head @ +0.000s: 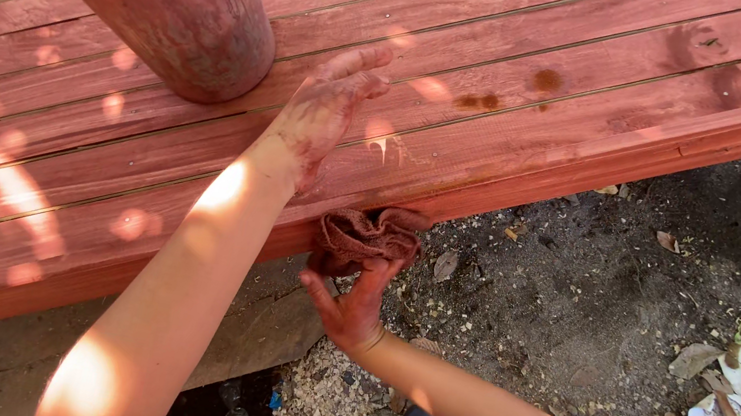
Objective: The person dips a cloth into a container of reddish-brown wood stain and rubs the stain by hand onto the slats, edges, legs and side panels of a wooden bench-like structure, working over the top surface first and then the legs, corners and side boards.
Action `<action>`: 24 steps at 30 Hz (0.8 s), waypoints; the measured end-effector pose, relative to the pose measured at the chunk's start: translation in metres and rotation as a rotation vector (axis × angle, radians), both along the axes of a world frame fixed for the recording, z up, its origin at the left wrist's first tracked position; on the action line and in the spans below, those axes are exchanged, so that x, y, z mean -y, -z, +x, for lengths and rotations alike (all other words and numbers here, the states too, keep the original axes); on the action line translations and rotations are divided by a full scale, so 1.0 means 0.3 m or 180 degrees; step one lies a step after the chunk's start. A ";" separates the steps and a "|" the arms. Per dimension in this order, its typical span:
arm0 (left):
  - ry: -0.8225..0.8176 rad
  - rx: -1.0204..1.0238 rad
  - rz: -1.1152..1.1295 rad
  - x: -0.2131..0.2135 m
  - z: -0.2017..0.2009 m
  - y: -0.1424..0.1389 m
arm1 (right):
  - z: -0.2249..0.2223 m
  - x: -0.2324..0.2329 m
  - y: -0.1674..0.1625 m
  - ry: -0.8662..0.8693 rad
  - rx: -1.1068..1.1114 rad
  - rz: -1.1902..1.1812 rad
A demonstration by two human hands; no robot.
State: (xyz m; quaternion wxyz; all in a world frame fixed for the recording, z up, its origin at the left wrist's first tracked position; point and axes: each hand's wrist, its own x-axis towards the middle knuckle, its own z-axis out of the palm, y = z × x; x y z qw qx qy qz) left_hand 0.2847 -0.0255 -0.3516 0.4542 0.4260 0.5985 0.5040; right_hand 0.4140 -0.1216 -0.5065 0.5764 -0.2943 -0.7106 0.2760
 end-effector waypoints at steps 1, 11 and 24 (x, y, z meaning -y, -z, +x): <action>-0.0019 0.0042 -0.0056 0.000 -0.006 0.001 | -0.013 0.009 -0.006 -0.0017 -0.0137 -0.0163; 0.0421 -0.0382 -0.0163 -0.130 0.074 0.065 | 0.026 -0.147 0.019 0.0343 -0.1300 -0.1163; 0.1090 -0.1039 0.1207 -0.510 0.370 0.355 | 0.492 -0.605 0.073 0.0937 -0.1844 -0.0969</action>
